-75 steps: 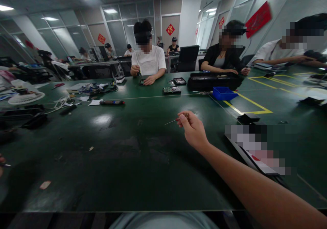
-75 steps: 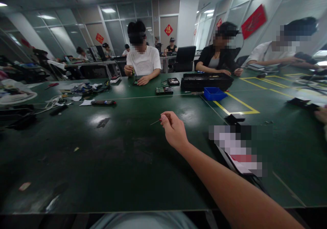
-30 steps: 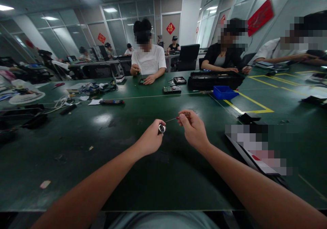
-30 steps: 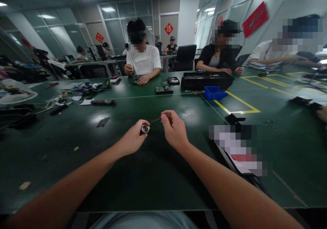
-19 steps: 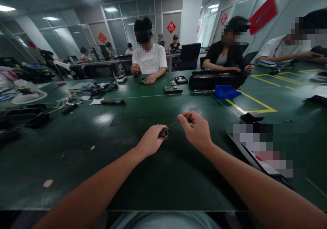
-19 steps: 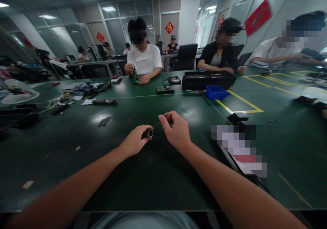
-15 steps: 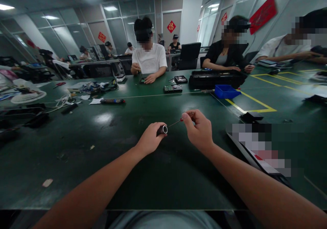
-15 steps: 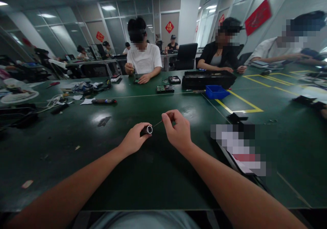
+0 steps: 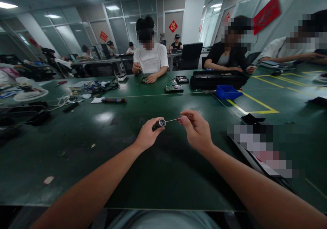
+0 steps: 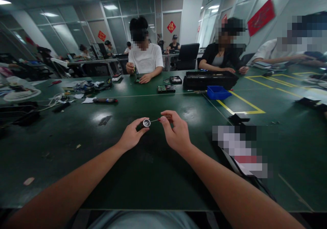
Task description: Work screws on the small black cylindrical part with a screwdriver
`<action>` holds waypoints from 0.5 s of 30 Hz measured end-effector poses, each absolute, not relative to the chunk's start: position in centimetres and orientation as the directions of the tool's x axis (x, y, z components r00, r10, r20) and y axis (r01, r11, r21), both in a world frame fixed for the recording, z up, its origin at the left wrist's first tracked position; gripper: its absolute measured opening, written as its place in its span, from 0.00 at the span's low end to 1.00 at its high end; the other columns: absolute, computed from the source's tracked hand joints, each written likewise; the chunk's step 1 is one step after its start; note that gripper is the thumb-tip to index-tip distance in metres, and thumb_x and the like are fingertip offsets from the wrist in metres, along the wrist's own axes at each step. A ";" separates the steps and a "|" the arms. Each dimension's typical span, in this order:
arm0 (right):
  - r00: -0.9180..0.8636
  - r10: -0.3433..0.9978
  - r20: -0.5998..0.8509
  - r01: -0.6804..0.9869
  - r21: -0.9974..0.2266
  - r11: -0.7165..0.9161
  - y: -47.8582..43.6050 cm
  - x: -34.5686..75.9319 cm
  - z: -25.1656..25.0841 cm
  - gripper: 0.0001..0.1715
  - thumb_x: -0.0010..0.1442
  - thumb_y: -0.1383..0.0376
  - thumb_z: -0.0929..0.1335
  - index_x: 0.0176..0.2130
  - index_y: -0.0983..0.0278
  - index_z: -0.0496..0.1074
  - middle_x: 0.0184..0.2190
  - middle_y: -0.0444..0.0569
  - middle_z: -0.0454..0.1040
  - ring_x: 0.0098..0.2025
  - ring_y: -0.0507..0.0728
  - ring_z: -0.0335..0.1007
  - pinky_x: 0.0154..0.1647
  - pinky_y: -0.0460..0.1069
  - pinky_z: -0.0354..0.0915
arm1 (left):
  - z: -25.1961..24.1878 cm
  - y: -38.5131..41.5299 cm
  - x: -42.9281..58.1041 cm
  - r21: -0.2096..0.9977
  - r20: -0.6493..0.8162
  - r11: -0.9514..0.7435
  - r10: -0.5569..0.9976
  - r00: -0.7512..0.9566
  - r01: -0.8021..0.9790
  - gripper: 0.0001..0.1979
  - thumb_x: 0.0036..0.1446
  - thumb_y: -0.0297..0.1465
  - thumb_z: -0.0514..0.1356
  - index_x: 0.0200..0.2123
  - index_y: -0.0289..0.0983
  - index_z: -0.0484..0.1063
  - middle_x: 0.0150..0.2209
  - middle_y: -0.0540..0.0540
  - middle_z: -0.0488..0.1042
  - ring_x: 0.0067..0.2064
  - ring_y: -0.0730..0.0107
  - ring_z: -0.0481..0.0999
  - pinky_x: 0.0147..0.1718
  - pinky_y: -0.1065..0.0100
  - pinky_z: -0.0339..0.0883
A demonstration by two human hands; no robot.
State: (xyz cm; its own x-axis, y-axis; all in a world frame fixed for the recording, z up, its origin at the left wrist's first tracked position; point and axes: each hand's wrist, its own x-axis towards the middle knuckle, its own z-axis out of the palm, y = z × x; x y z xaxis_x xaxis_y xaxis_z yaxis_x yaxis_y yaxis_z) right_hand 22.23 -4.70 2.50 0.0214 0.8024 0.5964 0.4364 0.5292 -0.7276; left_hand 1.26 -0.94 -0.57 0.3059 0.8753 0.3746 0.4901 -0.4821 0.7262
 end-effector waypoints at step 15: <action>0.096 0.812 0.575 0.642 -0.659 0.391 -4.2 22.4 3.3 0.24 0.63 0.48 0.67 0.23 0.60 0.66 0.17 0.41 0.67 0.20 0.52 0.61 0.23 0.48 0.55 | -0.6 -1.0 1.1 0.678 0.376 -0.519 0.853 0.361 0.521 0.20 0.60 0.32 0.65 0.56 0.43 0.71 0.53 0.46 0.75 0.56 0.59 0.72 0.59 0.54 0.62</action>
